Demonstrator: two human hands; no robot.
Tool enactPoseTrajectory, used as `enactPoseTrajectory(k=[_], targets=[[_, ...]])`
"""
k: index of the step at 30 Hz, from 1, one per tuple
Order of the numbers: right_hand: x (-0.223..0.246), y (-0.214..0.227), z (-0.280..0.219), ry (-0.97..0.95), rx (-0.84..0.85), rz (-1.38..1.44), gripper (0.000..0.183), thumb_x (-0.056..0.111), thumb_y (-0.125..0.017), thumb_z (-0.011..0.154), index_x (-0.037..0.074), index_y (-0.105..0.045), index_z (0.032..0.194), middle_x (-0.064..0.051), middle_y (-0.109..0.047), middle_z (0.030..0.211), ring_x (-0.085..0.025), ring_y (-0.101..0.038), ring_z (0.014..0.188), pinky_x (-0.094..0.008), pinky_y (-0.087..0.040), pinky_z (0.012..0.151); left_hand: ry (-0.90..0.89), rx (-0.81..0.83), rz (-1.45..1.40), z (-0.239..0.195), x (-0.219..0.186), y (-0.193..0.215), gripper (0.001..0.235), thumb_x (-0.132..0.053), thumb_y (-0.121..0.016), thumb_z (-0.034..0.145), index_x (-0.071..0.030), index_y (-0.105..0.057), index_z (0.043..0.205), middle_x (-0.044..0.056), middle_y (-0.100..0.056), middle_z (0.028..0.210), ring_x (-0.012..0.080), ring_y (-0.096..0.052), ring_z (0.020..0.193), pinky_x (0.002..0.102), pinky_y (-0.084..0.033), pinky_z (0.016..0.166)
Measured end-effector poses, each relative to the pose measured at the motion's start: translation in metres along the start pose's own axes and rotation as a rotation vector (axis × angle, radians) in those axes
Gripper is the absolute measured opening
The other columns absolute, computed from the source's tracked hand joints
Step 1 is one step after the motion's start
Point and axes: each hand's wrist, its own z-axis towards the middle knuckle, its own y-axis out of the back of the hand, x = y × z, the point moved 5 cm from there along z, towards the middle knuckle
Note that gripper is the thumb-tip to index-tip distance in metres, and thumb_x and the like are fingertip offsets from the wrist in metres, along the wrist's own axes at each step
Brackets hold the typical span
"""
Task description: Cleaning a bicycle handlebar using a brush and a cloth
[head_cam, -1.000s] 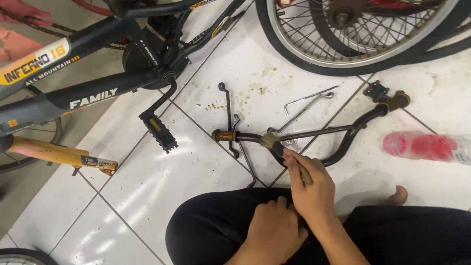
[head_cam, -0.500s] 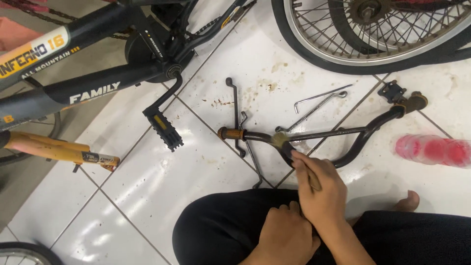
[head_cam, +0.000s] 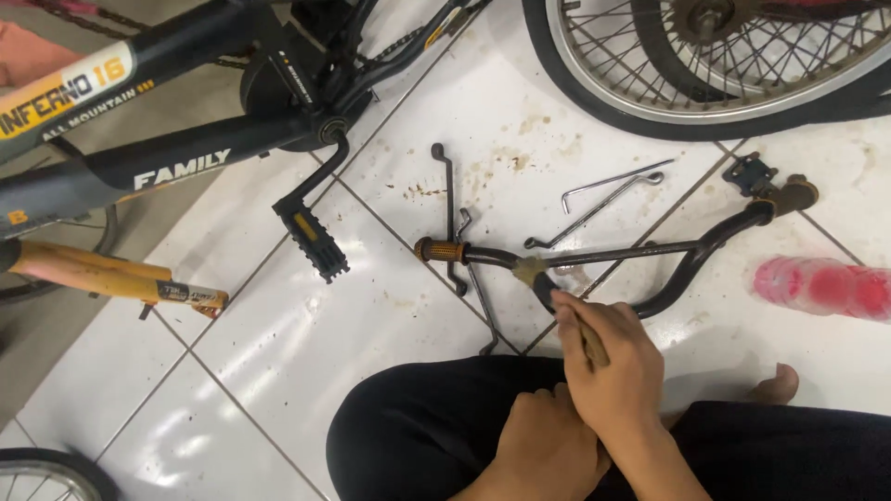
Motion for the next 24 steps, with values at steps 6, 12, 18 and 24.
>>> enactPoseTrajectory(k=[6,12,18,24], targets=[[0.018,-0.022,0.020,0.178,0.236,0.305,0.032,0.024,-0.056,0.101,0.012,-0.069,0.128,-0.003,-0.079,0.107,-0.018,-0.072,0.097,-0.044,-0.045,0.108,0.052,0.002,0.075,-0.003,0.001,0.006,0.048,-0.044,-0.044,0.113,-0.013,-0.070,0.088,0.007,-0.069,0.078,0.0243,-0.061,0.065,0.038,-0.043,0.053],[-0.013,-0.007,0.001,-0.079,0.119,0.112,0.029,0.023,-0.058,0.097,0.018,-0.075,0.120,0.000,-0.079,0.103,-0.016,-0.069,0.093,-0.035,-0.060,0.073,-0.021,-0.064,0.030,0.001,0.001,-0.004,0.049,-0.042,-0.040,0.109,-0.002,-0.068,0.118,0.022,-0.065,0.103,0.0335,-0.059,0.080,0.048,-0.047,0.059],[-0.014,-0.009,0.007,0.019,0.173,0.384,0.035,0.028,-0.054,0.101,0.010,-0.069,0.127,-0.005,-0.073,0.094,-0.013,-0.064,0.080,-0.025,-0.055,0.071,-0.006,-0.094,0.033,0.004,0.004,-0.006,0.047,-0.043,-0.043,0.106,-0.006,-0.072,0.106,0.017,-0.068,0.099,0.0316,-0.060,0.084,0.048,-0.047,0.062],[-0.016,0.009,-0.001,0.028,0.052,0.047,0.027,0.022,-0.059,0.098,0.019,-0.074,0.120,0.003,-0.078,0.104,-0.019,-0.068,0.094,-0.037,-0.058,0.068,0.012,-0.065,0.016,0.002,0.002,0.001,0.045,-0.042,-0.048,0.103,-0.004,-0.068,0.115,0.019,-0.067,0.103,0.0335,-0.060,0.089,0.049,-0.048,0.067]])
